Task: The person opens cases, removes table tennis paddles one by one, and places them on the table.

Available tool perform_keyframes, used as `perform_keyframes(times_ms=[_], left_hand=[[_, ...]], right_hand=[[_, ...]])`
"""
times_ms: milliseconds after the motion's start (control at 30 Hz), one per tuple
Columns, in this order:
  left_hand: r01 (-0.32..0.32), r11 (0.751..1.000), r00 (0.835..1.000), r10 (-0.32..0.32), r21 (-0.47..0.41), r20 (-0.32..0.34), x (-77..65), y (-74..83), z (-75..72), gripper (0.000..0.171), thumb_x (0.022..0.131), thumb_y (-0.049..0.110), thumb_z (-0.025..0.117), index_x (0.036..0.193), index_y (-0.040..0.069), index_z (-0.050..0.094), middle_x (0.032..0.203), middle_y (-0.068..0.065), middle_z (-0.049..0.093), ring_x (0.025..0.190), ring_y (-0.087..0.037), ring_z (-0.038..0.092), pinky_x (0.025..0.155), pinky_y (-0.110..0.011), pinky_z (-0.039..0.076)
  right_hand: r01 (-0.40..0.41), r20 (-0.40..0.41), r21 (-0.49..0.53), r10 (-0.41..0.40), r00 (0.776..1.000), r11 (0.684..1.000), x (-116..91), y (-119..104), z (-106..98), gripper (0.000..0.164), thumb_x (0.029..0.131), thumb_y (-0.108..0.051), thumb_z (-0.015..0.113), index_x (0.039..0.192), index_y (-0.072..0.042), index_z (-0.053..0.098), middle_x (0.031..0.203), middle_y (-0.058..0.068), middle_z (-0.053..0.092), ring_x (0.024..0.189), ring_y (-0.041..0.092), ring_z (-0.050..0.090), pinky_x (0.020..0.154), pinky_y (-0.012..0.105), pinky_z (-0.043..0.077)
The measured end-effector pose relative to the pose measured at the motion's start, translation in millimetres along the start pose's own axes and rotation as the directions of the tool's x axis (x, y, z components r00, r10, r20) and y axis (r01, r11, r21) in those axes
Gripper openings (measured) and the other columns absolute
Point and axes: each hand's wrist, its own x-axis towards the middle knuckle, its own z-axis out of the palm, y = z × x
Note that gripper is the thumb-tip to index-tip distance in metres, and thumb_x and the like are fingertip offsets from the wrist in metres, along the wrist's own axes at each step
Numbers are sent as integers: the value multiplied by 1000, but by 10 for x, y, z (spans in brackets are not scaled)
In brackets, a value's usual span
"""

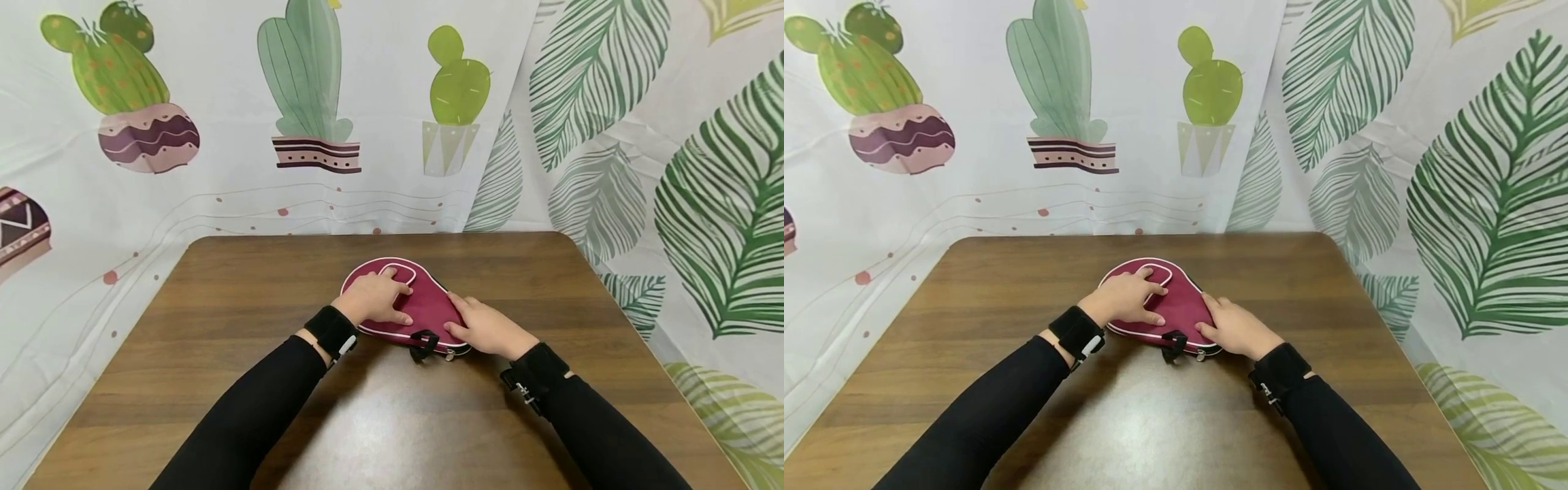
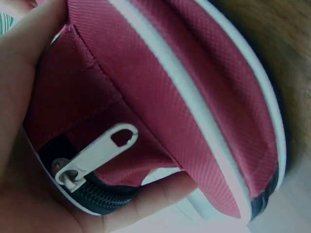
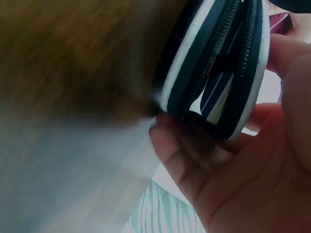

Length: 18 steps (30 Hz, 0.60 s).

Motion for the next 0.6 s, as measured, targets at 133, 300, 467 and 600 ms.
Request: perform_keyframes(times_ms=[133,300,467,600], left_hand=[[-31,999,1000,30,-26,-6,40,-45,6,68,80,71,68,138,38,60,158,-12,37,131,-47,50,105,-56,44],[-87,995,996,87,-39,7,107,-112,-30,67,79,69,71,139,44,58,163,-8,32,136,-45,45,103,-58,45],[-121,991,993,122,-66,9,144,-138,-38,65,79,66,72,138,45,58,164,-7,29,139,-44,41,104,-62,42],[-85,995,996,84,-59,-11,122,-110,3,69,79,67,71,142,46,53,165,-7,27,141,-43,37,103,-63,42]], right_hand=[[-9,1,-21,9,1000,1000,-26,-61,-4,70,99,-40,61,149,5,40,114,17,60,95,25,61,87,44,52],[-36,23,-52,37,999,998,-55,-160,-10,67,98,-41,62,140,9,47,104,14,62,89,22,61,82,42,54],[-56,26,-68,58,998,996,-67,-208,-8,67,96,-43,64,136,10,49,103,15,64,90,24,63,83,43,55],[-71,33,-52,72,997,996,-54,-181,-11,69,95,-44,65,135,9,50,105,15,65,89,22,63,81,41,55]])
